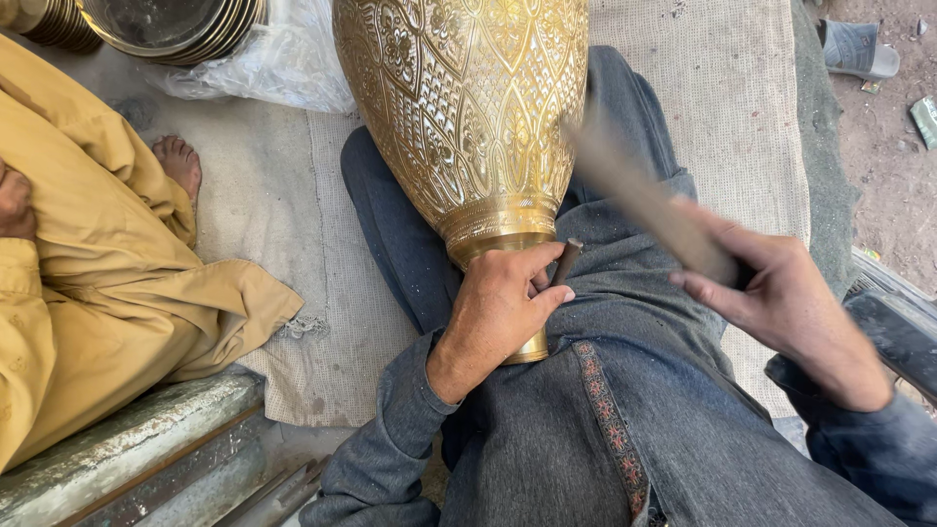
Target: The person sits on the ground with a large engraved brass vase on their lap and decorates its narrow neck, holding a chisel against the metal and striking it with a wooden mallet to cut decorative patterns, repositioning the chisel repeatedly around the band. At the end they rest a hand on the vase.
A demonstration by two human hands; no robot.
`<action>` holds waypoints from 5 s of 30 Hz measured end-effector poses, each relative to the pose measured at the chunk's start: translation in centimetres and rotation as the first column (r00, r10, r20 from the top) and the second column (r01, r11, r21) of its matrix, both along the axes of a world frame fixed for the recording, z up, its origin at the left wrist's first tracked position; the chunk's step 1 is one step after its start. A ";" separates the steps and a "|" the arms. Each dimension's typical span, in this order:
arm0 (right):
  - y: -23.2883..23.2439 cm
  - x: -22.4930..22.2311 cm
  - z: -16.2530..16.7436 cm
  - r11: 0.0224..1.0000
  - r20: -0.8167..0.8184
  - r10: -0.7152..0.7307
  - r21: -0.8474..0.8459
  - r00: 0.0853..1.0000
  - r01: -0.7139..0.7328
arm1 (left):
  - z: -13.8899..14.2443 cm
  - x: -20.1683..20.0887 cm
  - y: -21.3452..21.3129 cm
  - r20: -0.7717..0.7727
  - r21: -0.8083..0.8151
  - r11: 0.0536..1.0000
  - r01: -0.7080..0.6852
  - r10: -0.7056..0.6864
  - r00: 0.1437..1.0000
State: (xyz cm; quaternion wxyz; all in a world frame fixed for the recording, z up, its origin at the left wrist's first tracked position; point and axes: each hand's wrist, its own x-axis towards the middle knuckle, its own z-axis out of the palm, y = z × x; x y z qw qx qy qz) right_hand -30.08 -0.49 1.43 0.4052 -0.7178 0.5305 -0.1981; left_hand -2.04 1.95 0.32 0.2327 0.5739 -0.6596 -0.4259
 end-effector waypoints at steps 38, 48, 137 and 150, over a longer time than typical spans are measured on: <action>1.0 -1.2 -1.9 0.949 0.101 -0.260 0.212 0.960 0.235 | -0.3 -0.2 0.0 0.066 0.006 0.997 0.073 -0.073 0.995; 1.0 -2.5 -3.7 0.988 -0.034 -0.050 0.147 0.998 0.055 | -0.1 -0.3 -0.2 0.096 0.027 0.992 0.124 -0.126 0.987; 2.0 -5.5 -7.2 0.995 -0.027 -0.061 0.081 0.998 0.063 | -0.3 0.4 -3.4 -0.097 -0.059 0.982 0.179 -0.185 0.978; 1.7 -4.1 -5.0 0.978 0.114 -0.169 0.143 0.979 0.152 | -0.2 0.7 -2.8 -0.141 -0.090 0.987 0.135 -0.146 0.979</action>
